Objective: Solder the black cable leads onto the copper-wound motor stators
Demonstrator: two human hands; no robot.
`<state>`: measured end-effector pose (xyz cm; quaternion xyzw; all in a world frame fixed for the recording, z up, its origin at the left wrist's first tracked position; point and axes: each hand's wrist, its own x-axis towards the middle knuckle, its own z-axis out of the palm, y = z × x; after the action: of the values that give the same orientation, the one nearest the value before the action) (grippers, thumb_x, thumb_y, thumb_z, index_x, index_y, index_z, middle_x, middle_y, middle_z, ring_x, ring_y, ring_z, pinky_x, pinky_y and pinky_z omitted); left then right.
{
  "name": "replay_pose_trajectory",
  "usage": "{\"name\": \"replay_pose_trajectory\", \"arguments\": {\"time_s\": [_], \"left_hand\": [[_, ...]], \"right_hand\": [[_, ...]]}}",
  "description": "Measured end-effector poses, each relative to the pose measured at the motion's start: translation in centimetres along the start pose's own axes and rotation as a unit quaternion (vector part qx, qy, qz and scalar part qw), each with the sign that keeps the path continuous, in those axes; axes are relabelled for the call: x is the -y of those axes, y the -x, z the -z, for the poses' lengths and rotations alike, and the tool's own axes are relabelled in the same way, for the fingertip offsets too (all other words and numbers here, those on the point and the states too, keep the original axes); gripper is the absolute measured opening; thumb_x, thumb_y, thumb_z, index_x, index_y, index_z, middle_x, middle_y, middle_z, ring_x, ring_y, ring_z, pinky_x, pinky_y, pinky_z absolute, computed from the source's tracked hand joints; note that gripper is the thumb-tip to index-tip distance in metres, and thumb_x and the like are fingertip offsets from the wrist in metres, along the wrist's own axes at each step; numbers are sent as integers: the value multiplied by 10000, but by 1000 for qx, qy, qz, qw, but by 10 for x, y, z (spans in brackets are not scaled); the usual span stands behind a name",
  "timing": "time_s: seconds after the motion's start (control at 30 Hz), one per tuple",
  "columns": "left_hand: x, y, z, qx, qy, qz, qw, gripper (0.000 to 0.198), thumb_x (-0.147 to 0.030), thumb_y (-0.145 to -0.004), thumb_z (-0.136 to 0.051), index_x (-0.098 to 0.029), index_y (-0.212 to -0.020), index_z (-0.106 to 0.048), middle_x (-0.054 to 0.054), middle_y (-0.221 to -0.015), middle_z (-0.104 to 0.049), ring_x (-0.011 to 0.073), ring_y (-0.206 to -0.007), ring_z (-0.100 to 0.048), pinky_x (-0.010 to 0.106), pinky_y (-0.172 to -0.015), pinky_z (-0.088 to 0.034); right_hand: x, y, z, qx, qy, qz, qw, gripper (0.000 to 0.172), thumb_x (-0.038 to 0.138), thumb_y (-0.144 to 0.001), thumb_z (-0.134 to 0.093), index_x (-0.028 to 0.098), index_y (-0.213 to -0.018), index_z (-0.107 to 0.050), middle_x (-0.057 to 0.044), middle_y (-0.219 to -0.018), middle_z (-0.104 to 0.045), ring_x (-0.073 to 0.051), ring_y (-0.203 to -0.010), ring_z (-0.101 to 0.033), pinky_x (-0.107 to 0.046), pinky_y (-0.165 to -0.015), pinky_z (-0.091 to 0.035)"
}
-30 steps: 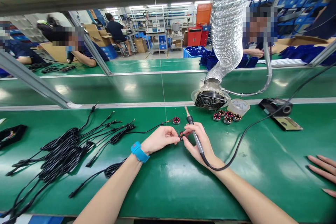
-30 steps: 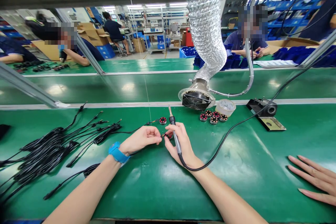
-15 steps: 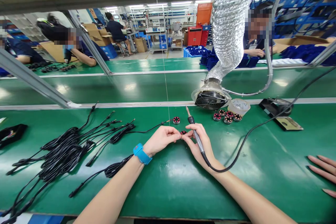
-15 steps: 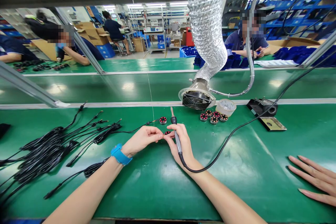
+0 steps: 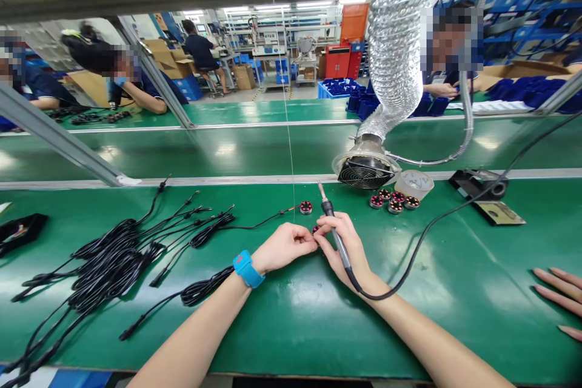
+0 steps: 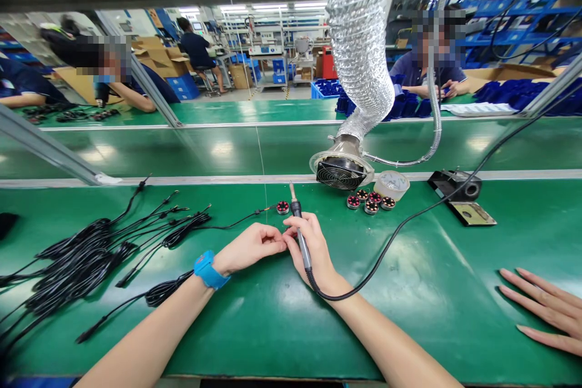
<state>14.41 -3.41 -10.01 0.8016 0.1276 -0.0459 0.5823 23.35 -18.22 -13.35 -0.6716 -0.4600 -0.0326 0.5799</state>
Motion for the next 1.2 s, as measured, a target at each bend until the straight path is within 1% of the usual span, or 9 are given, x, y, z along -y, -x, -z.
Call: {"name": "replay_pose_trajectory", "arguments": {"time_s": [0.17,0.37,0.47,0.57,0.77,0.9,1.0,1.07,1.2], "left_hand": [[-7,2,6,-13,-32,-15,999,344,-485,-785,-615,-144,-738,-624,8,-711,-593,131,-679,-504,234,-641,-383],[-9,4,6,-4,-24,31,999,395,-546,-796,-581,-153,-811,-620,-32,-577,-515,108,-529,-459,223,-537,-341],[-6,2,5,-31,7,13,999,359,-494,-760,-632,-136,-748,-638,-18,-656,-553,103,-615,-459,217,-594,-330],[-4,-1,2,-61,38,27,997,306,-437,-728,-650,-130,-718,-647,-26,-622,-533,100,-604,-432,222,-595,-307],[2,-9,2,-144,59,1,988,200,-337,-685,-633,-138,-660,-627,6,-670,-602,130,-674,-500,239,-681,-384],[11,-16,5,-178,74,2,981,188,-320,-670,-626,-135,-637,-620,4,-650,-588,123,-663,-487,234,-665,-374],[16,-19,5,-181,80,6,980,188,-319,-657,-627,-135,-622,-617,5,-645,-590,122,-659,-485,235,-662,-373],[17,-20,4,-180,79,9,980,185,-317,-653,-626,-135,-623,-621,8,-650,-598,124,-660,-488,236,-661,-373],[17,-22,3,-181,83,10,980,186,-317,-649,-624,-135,-613,-617,6,-649,-603,122,-660,-492,235,-663,-370]], "right_hand": [[-1,-1,-1,-2,-15,-33,999,256,118,-858,-558,239,-1084,-554,-40,-1057,-504,-101,-757,-653,-262,-801,-555],[-1,0,-2,-3,-16,-30,999,250,122,-859,-565,238,-1081,-551,-33,-1043,-479,-85,-725,-642,-250,-795,-555],[-1,1,-3,-4,-6,-14,1000,250,120,-866,-560,243,-1083,-548,-34,-1037,-495,-100,-775,-648,-249,-805,-552],[-2,2,-5,1,4,4,1000,248,122,-882,-540,247,-1096,-542,-40,-1053,-492,-101,-783,-646,-251,-812,-552],[-4,1,-3,-25,21,6,999,240,181,-944,-479,243,-1159,-566,-58,-1059,-529,-115,-826,-645,-256,-828,-541],[-6,-2,6,-67,-15,-57,996,255,294,-982,-462,216,-1187,-593,-31,-901,-626,-103,-687,-633,-236,-708,-543],[-8,1,11,-97,-50,-101,989,269,366,-983,-459,169,-1041,-632,3,-687,-609,-88,-514,-571,-197,-515,-488],[-8,3,13,-106,-58,-103,987,307,388,-984,-443,154,-933,-636,17,-595,-574,-81,-442,-529,-182,-432,-433],[-6,6,15,-96,-30,-70,992,315,372,-978,-445,158,-856,-641,24,-535,-563,-81,-410,-524,-176,-405,-407]]}}
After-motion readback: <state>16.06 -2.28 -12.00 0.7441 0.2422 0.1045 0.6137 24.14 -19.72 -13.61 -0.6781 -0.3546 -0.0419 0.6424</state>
